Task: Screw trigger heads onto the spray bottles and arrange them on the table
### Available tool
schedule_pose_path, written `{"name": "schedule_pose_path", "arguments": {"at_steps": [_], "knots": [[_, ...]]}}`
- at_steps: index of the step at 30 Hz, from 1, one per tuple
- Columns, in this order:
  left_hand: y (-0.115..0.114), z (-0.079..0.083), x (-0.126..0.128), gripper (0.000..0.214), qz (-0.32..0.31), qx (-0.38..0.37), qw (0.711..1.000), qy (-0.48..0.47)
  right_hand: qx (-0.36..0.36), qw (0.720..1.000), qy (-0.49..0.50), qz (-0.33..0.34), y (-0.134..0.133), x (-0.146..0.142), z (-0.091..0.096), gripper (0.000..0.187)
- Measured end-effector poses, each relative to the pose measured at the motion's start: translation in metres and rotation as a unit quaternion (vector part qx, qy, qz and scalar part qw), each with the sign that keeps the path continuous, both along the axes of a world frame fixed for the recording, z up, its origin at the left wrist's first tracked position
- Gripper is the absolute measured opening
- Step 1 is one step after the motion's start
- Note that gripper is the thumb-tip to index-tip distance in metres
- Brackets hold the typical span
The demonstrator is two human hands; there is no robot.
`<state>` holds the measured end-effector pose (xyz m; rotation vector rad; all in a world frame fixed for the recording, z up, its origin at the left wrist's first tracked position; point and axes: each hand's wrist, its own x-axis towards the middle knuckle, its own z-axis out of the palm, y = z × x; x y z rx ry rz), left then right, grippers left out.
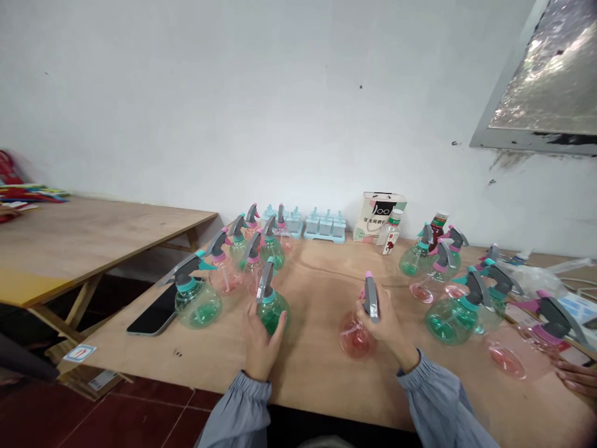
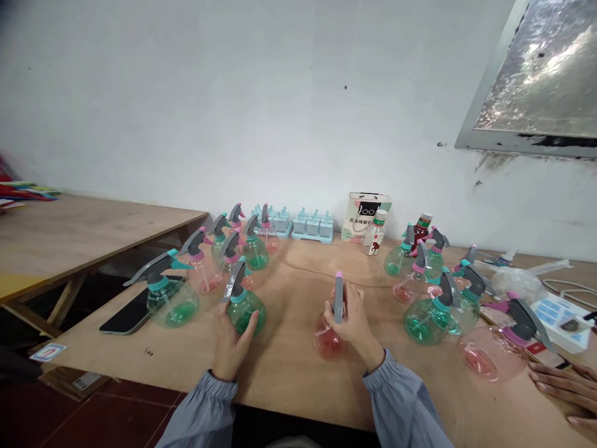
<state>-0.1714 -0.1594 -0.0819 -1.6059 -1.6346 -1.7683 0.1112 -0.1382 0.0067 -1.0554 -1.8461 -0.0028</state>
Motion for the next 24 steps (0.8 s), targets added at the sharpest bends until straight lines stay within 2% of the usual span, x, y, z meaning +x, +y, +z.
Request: {"name": "schedule_pose_path", "arguments": {"at_steps": [2,4,6,8,10,13,16,20,24], "knots": [[-0.001,0.001,0.000,0.065,-0.002,-0.004,1.000,0.001,0.008,1.000,0.002,0.000,-0.001,0.000,0.003,0.007],[-0.001,0.002,0.000,0.066,-0.002,-0.009,1.000,0.004,0.005,1.000,-0.002,0.004,-0.005,0.003,0.006,0.010],[-0.001,0.002,-0.001,0.066,-0.001,-0.009,1.000,0.007,-0.024,1.000,0.002,0.005,-0.014,0.012,0.006,0.016],[0.000,0.002,-0.001,0.066,-0.006,-0.003,1.000,0.009,-0.063,0.997,0.018,-0.028,-0.032,0.027,0.003,0.021],[0.001,0.001,-0.001,0.067,-0.013,0.002,1.000,0.006,-0.082,0.992,0.033,-0.085,-0.056,0.050,0.000,0.029],[0.002,-0.001,-0.001,0.068,-0.021,-0.004,1.000,0.002,-0.049,0.986,0.021,-0.161,-0.095,0.096,-0.003,0.026],[0.003,-0.002,0.000,0.069,-0.027,-0.008,1.000,-0.002,-0.031,0.980,0.015,-0.198,-0.119,0.144,-0.005,0.038],[0.003,-0.001,0.000,0.068,-0.028,0.000,1.000,-0.006,-0.002,0.958,0.085,-0.274,-0.127,0.184,-0.020,0.040],[0.003,-0.001,-0.001,0.069,-0.030,-0.005,1.000,-0.002,0.025,0.917,0.194,-0.347,-0.113,0.190,-0.035,0.042]]}}
